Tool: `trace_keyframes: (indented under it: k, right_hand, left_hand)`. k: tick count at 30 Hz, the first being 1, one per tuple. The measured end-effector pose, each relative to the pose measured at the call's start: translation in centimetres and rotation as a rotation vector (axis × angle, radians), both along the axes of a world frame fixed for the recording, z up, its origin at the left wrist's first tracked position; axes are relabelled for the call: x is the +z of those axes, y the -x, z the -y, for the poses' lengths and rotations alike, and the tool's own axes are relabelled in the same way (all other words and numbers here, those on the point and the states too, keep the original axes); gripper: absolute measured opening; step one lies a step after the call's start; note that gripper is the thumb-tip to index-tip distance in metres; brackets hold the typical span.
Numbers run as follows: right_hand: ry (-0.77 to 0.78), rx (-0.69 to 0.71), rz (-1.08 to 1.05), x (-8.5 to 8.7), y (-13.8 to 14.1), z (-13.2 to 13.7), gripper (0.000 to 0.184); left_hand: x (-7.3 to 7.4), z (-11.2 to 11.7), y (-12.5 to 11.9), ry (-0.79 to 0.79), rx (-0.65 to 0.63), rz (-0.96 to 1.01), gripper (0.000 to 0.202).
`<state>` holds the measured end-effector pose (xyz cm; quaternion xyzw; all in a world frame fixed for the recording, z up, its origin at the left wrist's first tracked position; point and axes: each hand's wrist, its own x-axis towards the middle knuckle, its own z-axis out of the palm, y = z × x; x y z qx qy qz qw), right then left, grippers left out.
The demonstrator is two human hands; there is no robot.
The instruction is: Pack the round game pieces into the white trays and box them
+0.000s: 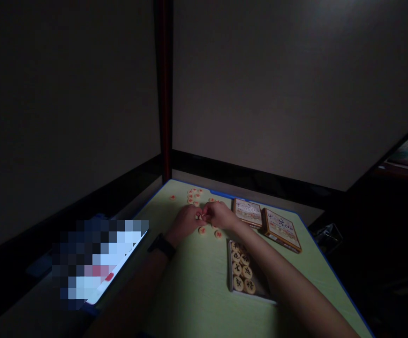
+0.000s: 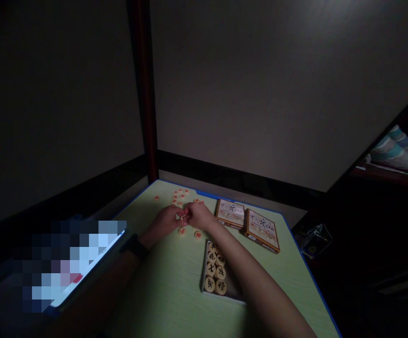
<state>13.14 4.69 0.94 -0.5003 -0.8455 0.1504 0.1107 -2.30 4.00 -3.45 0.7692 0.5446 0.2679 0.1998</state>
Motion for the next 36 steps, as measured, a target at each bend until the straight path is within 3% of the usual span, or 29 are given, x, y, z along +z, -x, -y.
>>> trace_keyframes:
  k: [14,18,25,30,36]
  right_hand:
    - [-0.023,0.054,0.147,-0.3,-2.3,-0.1,0.01]
    - [-0.036,0.072,0.164,0.5,-2.5,-0.6,0.014]
    - [-0.083,-0.011,0.25,2.3,0.7,-5.8,0.022]
    - [-0.045,-0.071,0.343,1.4,3.0,-9.8,0.028]
    - [-0.025,-0.052,0.446,0.2,3.6,-11.4,0.033]
  left_hand:
    - [-0.3,-0.3,0.0,0.043,0.01,0.119,0.021]
    - [-0.1,-0.1,0.0,0.05,-0.002,0.129,0.023]
    - [-0.2,-0.2,0.2,0.093,-0.002,0.171,0.029]
    - [-0.5,-0.3,0.7,0.155,-0.029,0.261,0.038]
    - [-0.4,-0.4,0.8,0.173,-0.059,0.249,0.042]
